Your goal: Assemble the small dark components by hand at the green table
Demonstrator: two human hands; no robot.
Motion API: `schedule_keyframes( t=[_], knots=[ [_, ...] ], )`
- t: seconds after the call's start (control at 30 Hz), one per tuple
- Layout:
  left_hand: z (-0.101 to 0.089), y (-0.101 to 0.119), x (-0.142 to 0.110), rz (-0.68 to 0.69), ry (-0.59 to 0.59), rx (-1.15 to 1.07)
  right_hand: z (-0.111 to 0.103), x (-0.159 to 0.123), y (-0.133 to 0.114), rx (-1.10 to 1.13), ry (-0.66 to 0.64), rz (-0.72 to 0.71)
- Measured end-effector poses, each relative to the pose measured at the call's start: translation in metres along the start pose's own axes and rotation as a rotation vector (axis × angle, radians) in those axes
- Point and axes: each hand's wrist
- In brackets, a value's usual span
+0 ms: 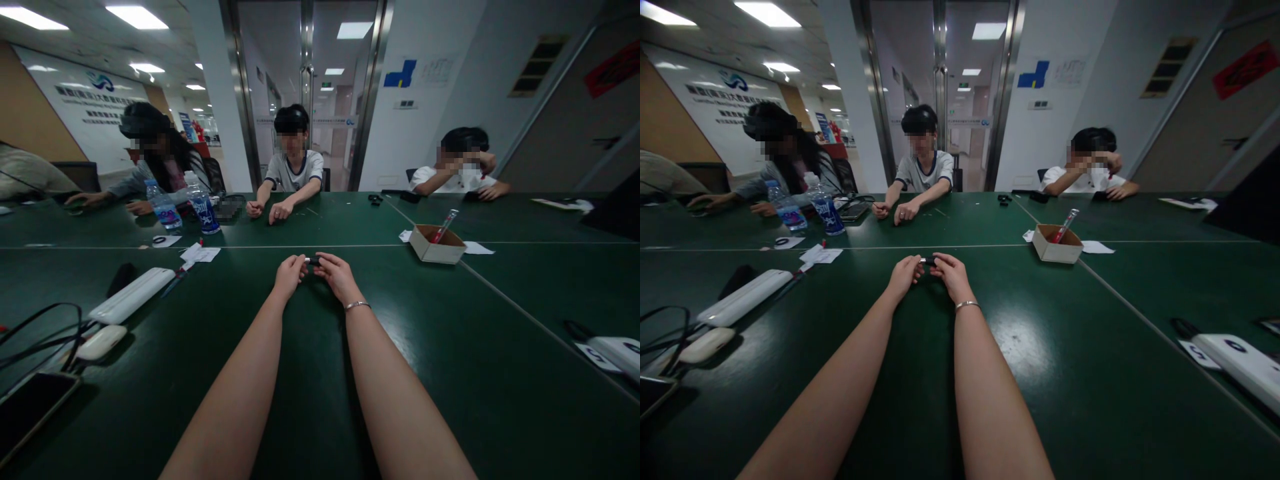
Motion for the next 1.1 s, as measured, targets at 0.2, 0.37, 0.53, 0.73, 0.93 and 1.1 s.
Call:
schedule_keyframes(
  t=[0.2, 0.37, 0.53, 0.73, 0.93, 1.1],
  knots=[
    [-0.001, 0.003, -0.001, -0.004, -0.007, -0.003, 0.000, 0.001, 0.000, -0.007, 0.031, -0.010],
    [-0.002, 0.005, -0.002, 0.039, -0.019, -0.039, 0.001, 0.000, -0.001, 0.004, 0.036, 0.008],
    [0.000, 0.003, -0.002, 0.039, 0.008, -0.053, 0.001, 0.001, 0.000, -0.007, 0.040, 0.013],
    [0.002, -0.004, 0.000, 0.177, 0.030, -0.029, 0.000, 0.002, 0.002, -0.015, 0.030, 0.008],
    [0.001, -0.009, 0.004, 0.148, 0.041, 0.026, -0.001, 0.001, 0.002, -0.015, 0.026, 0.002],
    [0.003, -0.012, 0.004, 0.119, -0.003, 0.024, 0.000, 0.001, 0.002, -0.020, 0.017, 0.008]
  ],
)
Point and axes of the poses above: each hand's wrist, its own x-axis towards the middle knuckle, its own z-axis out of the palm, y = z × x, and after that the axes turned 2 degrees about -z, right-handed
